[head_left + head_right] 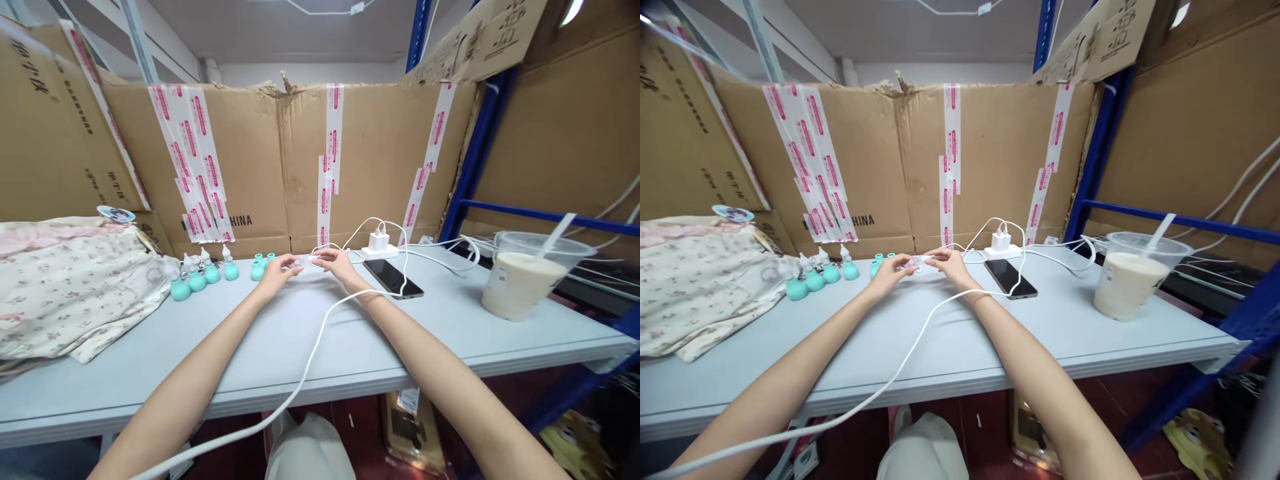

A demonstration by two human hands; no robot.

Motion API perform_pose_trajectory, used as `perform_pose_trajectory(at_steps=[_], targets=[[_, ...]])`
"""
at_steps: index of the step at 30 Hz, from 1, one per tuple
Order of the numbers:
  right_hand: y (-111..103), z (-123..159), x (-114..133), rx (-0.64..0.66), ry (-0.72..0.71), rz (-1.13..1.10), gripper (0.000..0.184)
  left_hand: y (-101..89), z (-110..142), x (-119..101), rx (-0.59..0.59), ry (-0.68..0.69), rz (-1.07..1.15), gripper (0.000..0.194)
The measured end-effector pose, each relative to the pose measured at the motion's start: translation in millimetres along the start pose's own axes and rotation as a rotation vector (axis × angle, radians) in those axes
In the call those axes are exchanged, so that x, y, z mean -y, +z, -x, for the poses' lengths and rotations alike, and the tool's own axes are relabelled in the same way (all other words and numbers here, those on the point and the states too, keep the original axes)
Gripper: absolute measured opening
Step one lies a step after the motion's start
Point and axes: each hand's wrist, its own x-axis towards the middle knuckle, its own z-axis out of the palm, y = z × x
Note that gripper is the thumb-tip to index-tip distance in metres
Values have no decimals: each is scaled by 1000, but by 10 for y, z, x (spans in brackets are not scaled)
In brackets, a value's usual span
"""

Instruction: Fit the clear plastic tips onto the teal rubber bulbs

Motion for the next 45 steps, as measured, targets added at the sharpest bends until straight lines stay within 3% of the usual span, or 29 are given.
perform_pose_trajectory(at_steps=[9, 17, 34, 45], targets=[[75, 39, -8, -30, 89, -149, 34, 68, 66, -209, -64, 100, -94, 30], [73, 115, 52, -2, 173, -265, 35, 83, 115, -297, -126, 271, -331, 34], [1, 97, 156, 51, 49, -90, 48, 87, 185, -416, -47, 401, -568, 29], [-97, 125, 273, 168, -92, 76, 39, 105, 234, -430, 22, 447, -641, 31]])
